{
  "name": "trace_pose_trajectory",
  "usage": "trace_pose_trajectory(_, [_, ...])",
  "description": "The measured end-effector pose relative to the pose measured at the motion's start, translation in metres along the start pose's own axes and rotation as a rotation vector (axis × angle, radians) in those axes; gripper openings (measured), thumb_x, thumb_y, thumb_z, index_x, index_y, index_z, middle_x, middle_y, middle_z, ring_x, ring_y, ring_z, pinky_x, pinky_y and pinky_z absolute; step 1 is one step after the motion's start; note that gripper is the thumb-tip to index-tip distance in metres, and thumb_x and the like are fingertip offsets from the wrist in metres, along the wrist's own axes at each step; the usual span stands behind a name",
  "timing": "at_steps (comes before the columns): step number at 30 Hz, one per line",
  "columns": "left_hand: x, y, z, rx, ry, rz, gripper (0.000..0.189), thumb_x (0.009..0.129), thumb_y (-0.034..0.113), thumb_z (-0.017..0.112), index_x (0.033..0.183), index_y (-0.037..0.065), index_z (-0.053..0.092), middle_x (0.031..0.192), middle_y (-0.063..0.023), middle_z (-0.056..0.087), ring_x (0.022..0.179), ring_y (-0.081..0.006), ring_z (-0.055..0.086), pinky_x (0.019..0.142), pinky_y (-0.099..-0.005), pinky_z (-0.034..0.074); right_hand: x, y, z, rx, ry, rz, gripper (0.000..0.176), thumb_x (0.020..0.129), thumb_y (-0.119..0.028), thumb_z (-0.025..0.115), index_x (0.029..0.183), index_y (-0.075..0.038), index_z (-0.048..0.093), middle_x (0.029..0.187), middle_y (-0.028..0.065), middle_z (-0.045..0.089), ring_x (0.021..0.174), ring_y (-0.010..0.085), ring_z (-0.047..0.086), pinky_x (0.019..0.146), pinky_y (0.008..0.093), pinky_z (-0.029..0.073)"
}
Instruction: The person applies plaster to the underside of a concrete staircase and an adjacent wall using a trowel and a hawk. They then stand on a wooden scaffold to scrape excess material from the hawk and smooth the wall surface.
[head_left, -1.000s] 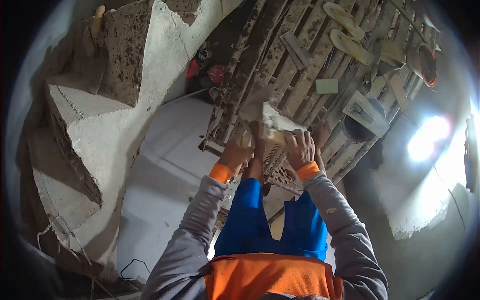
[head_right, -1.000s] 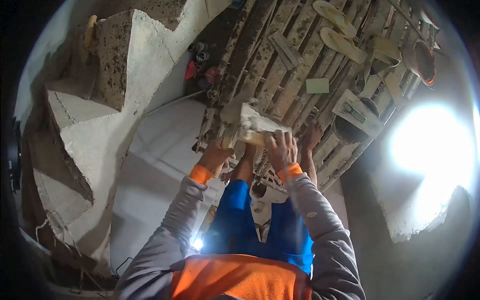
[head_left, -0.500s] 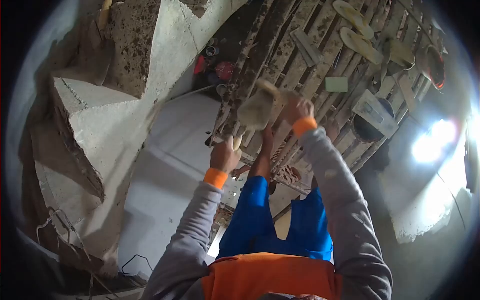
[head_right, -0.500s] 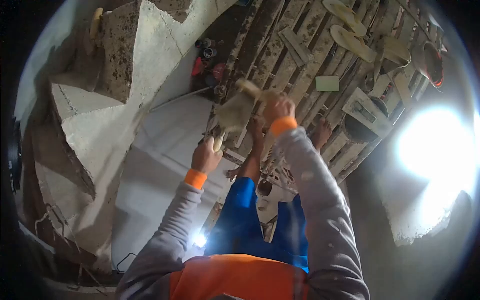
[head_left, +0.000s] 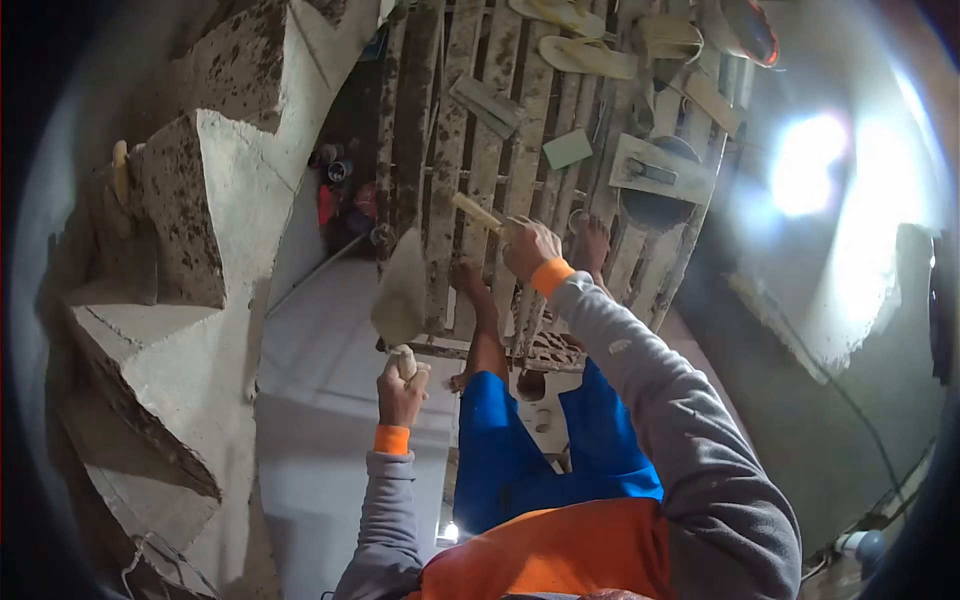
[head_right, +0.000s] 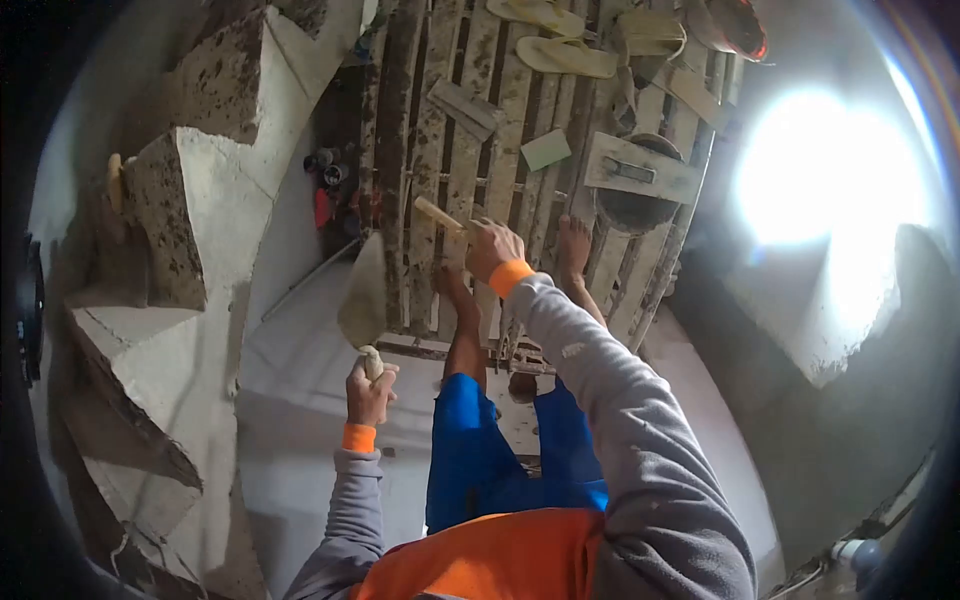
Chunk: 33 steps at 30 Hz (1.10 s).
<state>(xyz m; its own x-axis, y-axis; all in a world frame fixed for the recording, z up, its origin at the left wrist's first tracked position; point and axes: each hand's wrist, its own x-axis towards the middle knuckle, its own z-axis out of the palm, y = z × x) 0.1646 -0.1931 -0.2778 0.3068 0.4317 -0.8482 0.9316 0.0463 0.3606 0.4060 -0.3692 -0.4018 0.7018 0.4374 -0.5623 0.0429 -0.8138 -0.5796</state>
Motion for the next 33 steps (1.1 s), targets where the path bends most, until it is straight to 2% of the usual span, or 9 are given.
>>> trace_pose_trajectory(1, [-0.006, 0.001, 0.002, -0.123, -0.057, -0.032, 0.021, 0.08, 0.012, 0.065, 0.098, 0.005, 0.057, 0.091, -0.01, 0.069, 0.061, -0.0184, 0.064, 0.058, -0.0336, 0.054, -0.012, 0.006, 0.004, 0.081, 0.124, -0.014, 0.029, 0.079, -0.004, 0.057, 0.106, -0.001, 0.063, 0.093, 0.0145, 0.066, 0.084, 0.0327, 0.065, 0.074, 0.0421, 0.054])
trace_pose_trajectory(4, [-0.012, 0.007, 0.016, -0.478, -0.236, -0.037, 0.018, 0.08, 0.009, 0.065, 0.095, 0.004, 0.058, 0.102, -0.0126, 0.068, 0.062, -0.0148, 0.063, 0.059, -0.0296, 0.054, -0.026, 0.061, 0.068, 1.06, -0.06, 0.285, 0.027, 0.083, -0.001, 0.057, 0.111, 0.0, 0.06, 0.095, 0.0108, 0.067, 0.082, 0.0248, 0.067, 0.071, 0.0372, 0.055])
trace_pose_trajectory(5, [-0.017, 0.018, 0.026, -0.526, -0.265, -0.035, 0.021, 0.08, 0.009, 0.066, 0.098, 0.002, 0.058, 0.103, -0.0123, 0.068, 0.068, -0.0153, 0.064, 0.063, -0.0291, 0.055, -0.047, 0.029, 0.025, 1.114, -0.052, 0.197, 0.025, 0.088, -0.002, 0.056, 0.113, 0.0, 0.058, 0.094, 0.008, 0.067, 0.084, 0.0199, 0.067, 0.069, 0.0337, 0.055])
trace_pose_trajectory(8, [-0.023, 0.026, 0.061, -0.624, -0.338, -0.014, 0.04, 0.082, 0.01, 0.066, 0.12, 0.0, 0.058, 0.111, -0.0116, 0.066, 0.099, -0.0231, 0.066, 0.078, -0.0313, 0.056, -0.074, -0.004, 0.004, 1.554, -0.019, 0.488, 0.032, 0.084, -0.009, 0.067, 0.114, 0.0, 0.057, 0.102, 0.0088, 0.063, 0.085, 0.0195, 0.064, 0.073, 0.0338, 0.054])
trace_pose_trajectory(10, [-0.024, 0.023, 0.081, -0.652, -0.365, -0.016, 0.051, 0.081, 0.007, 0.067, 0.129, 0.002, 0.052, 0.123, -0.0085, 0.059, 0.115, -0.0199, 0.058, 0.09, -0.0294, 0.05, -0.079, 0.0, 0.023, 1.686, 0.024, 0.525, 0.032, 0.087, -0.011, 0.065, 0.116, 0.0, 0.056, 0.101, 0.0087, 0.063, 0.087, 0.0204, 0.063, 0.075, 0.0356, 0.054])
trace_pose_trajectory(14, [-0.023, 0.034, 0.104, -0.564, -0.294, 0.089, 0.039, 0.08, 0.008, 0.067, 0.116, 0.004, 0.054, 0.111, -0.0047, 0.056, 0.104, -0.015, 0.056, 0.089, -0.0282, 0.047, -0.096, -0.015, 0.007, 1.892, -0.084, 0.657, 0.033, 0.096, -0.018, 0.058, 0.122, 0.0, 0.05, 0.113, 0.013, 0.06, 0.1, 0.0267, 0.062, 0.083, 0.0412, 0.055])
trace_pose_trajectory(24, [-0.018, 0.09, 0.126, -0.666, -0.218, 0.125, 0.029, 0.076, 0.011, 0.069, 0.103, 0.005, 0.059, 0.096, -0.0027, 0.057, 0.085, -0.0131, 0.056, 0.077, -0.0283, 0.048, -0.119, -0.003, 0.01, 2.142, -0.406, 0.798, 0.037, 0.094, -0.039, 0.06, 0.112, -0.007, 0.056, 0.105, 0.0099, 0.064, 0.087, 0.0223, 0.063, 0.078, 0.0392, 0.048])
trace_pose_trajectory(25, [-0.016, 0.092, 0.125, -0.666, -0.234, 0.11, 0.029, 0.075, 0.012, 0.07, 0.101, 0.005, 0.06, 0.094, -0.0029, 0.058, 0.083, -0.0134, 0.056, 0.076, -0.0286, 0.049, -0.118, -0.002, -0.007, 2.134, -0.481, 0.713, 0.044, 0.097, -0.042, 0.052, 0.117, -0.003, 0.054, 0.114, 0.016, 0.061, 0.103, 0.0299, 0.061, 0.092, 0.0442, 0.048])
trace_pose_trajectory(33, [-0.007, 0.107, 0.136, -0.182, 0.005, 0.296, 0.034, 0.073, 0.021, 0.078, 0.097, 0.002, 0.065, 0.088, -0.0054, 0.064, 0.081, -0.0142, 0.059, 0.073, -0.0312, 0.05, -0.106, 0.01, -0.012, 2.275, -0.536, 0.58, 0.043, 0.099, -0.04, 0.048, 0.122, -0.004, 0.053, 0.117, 0.0138, 0.062, 0.105, 0.0315, 0.06, 0.092, 0.0452, 0.047])
